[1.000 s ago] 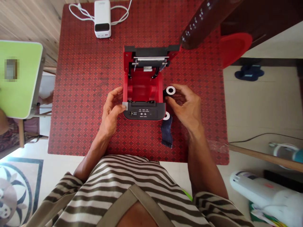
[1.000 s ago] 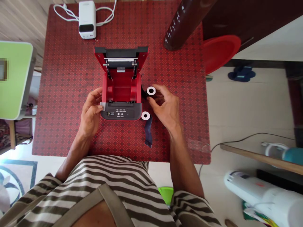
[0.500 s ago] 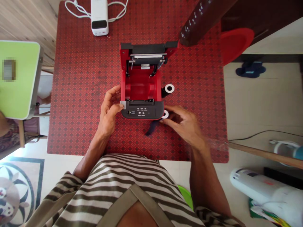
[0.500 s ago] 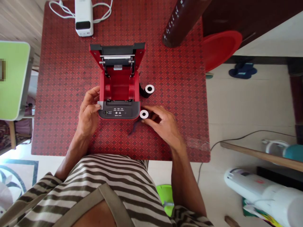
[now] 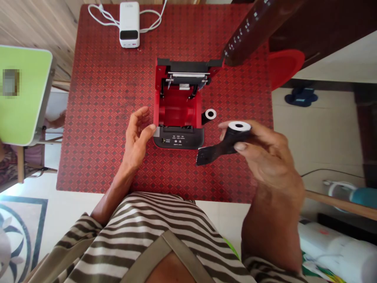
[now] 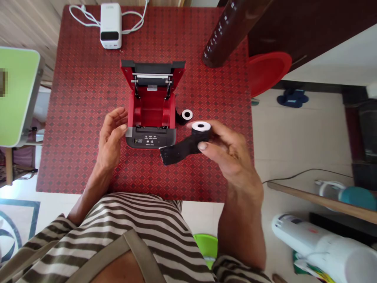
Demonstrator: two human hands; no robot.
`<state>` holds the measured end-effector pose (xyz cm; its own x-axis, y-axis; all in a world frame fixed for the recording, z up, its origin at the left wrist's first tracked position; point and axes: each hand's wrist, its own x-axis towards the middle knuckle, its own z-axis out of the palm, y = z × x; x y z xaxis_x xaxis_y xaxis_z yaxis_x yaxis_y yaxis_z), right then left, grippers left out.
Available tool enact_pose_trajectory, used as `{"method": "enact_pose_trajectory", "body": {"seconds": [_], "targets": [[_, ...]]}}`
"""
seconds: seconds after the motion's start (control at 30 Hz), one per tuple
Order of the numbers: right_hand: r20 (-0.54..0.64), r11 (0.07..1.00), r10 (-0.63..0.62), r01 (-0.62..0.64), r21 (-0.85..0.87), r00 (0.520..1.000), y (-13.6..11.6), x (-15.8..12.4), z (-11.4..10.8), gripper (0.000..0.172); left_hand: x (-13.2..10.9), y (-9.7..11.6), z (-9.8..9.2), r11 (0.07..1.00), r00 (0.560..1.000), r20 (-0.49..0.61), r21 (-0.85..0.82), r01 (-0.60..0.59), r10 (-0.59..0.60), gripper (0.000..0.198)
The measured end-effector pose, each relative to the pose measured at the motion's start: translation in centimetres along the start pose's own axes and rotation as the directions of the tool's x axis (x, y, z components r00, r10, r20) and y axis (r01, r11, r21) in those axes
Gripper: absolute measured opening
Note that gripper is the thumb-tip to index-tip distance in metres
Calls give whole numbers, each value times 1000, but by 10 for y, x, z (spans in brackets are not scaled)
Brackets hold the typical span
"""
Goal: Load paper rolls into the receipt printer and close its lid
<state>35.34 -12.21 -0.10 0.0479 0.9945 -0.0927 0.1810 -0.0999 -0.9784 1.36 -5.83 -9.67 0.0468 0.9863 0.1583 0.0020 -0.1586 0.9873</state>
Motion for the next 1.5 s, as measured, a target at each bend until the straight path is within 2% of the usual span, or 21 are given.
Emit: {"method": "enact_pose_trajectory", "body": {"seconds": [0.07, 0.13, 0.2, 0.27, 0.37, 0.43, 0.5, 0.6, 0.7, 0.8, 0.9, 1.07, 1.17, 1.33, 1.5], "targets": [[84, 999, -16, 13, 39, 996, -12, 13, 10, 51, -2, 13, 1, 975, 988, -53, 178, -133, 144, 74], [158, 997, -32, 21, 70, 987, -21, 25, 20, 50, -4, 31, 4, 895, 948, -21, 337, -292, 317, 79], [208, 999, -22, 11, 52, 978, -27, 35, 28, 49, -6, 50, 8, 785, 874, 92, 401, -471, 477, 68], [229, 1000, 3, 0, -12, 973, -33, 42, 33, 50, -7, 66, 13, 687, 799, 169, 428, -587, 577, 57], [254, 997, 27, -8, -72, 967, -36, 51, 36, 60, -10, 78, 17, 609, 741, 193, 458, -648, 643, 38], [281, 997, 31, -10, -76, 959, -37, 57, 35, 67, -11, 80, 16, 589, 729, 181, 477, -652, 660, 28], [294, 993, 19, 16, -116, 956, -39, 62, 34, 67, -13, 81, 13, 582, 734, 195, 492, -647, 650, 28], [270, 944, -65, 147, -295, 961, -47, 67, 37, 50, -17, 82, 7, 594, 767, 244, 510, -623, 594, 29], [262, 794, -208, 319, -517, 942, -57, 68, 48, 28, -20, 83, 4, 587, 786, 270, 541, -602, 556, 26], [294, 631, -300, 420, -652, 907, -59, 67, 64, 26, -19, 79, 7, 575, 785, 273, 555, -601, 557, 24], [316, 516, -318, 442, -733, 894, -52, 68, 79, 21, -16, 73, 13, 596, 805, 236, 567, -569, 544, 25], [274, 417, -344, 408, -812, 898, -37, 77, 96, 22, -7, 67, 20, 639, 850, 220, 576, -510, 479, 19], [275, 382, -341, 400, -833, 899, -31, 85, 103, 22, -3, 67, 20, 650, 871, 220, 592, -477, 439, 20], [300, 420, -325, 421, -804, 897, -25, 93, 106, 26, 1, 66, 21, 638, 911, 236, 655, -406, 337, 24], [320, 430, -263, 408, -805, 910, -22, 100, 102, 25, 4, 65, 24, 664, 920, 225, 639, -388, 321, 26]]}}
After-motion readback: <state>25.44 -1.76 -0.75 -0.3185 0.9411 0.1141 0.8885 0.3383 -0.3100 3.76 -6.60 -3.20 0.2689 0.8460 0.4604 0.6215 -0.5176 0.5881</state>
